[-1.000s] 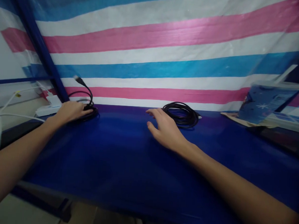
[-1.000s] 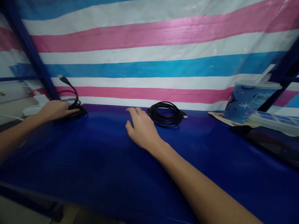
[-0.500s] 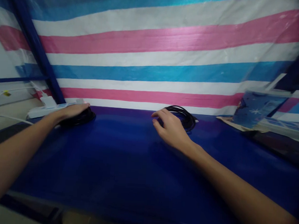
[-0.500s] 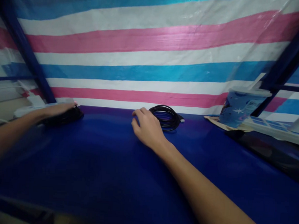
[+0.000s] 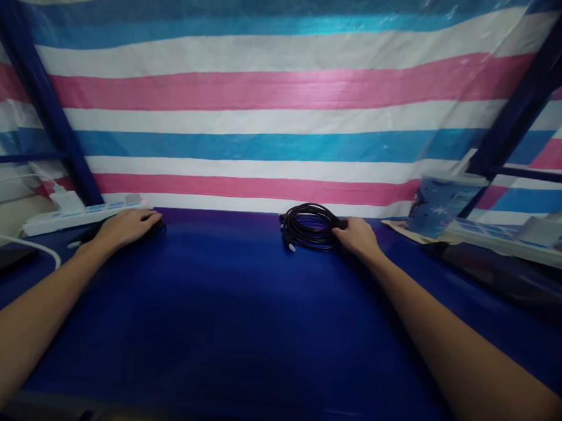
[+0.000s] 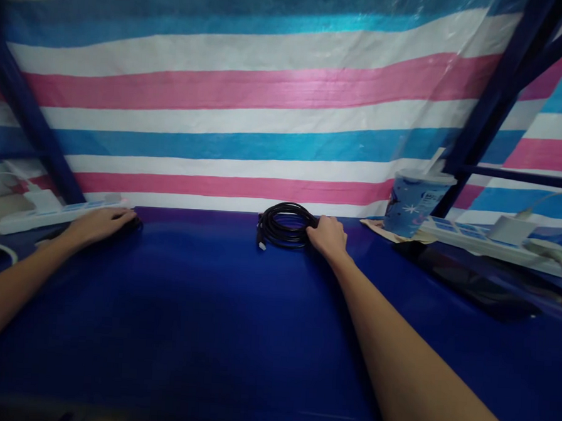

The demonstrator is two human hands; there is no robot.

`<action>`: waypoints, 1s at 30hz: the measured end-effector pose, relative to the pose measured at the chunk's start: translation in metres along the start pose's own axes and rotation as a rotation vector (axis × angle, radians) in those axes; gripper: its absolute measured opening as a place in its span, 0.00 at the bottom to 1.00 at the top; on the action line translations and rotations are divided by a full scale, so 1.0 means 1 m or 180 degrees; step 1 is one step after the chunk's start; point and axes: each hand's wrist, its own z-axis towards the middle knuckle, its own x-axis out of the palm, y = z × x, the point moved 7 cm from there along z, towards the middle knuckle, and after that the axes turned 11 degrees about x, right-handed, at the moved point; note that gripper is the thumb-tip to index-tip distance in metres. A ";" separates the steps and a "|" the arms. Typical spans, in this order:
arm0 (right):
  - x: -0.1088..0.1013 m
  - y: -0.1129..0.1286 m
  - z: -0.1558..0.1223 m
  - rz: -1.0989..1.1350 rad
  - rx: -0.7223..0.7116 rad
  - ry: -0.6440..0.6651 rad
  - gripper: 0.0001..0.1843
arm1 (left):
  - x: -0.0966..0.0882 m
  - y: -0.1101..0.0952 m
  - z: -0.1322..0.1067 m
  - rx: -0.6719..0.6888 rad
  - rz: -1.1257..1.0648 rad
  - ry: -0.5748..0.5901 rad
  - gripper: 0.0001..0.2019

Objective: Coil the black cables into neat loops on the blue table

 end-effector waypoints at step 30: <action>-0.039 0.116 -0.101 0.3457 -0.1423 0.1909 0.19 | 0.018 -0.254 0.005 0.0710 -0.3552 0.0167 0.09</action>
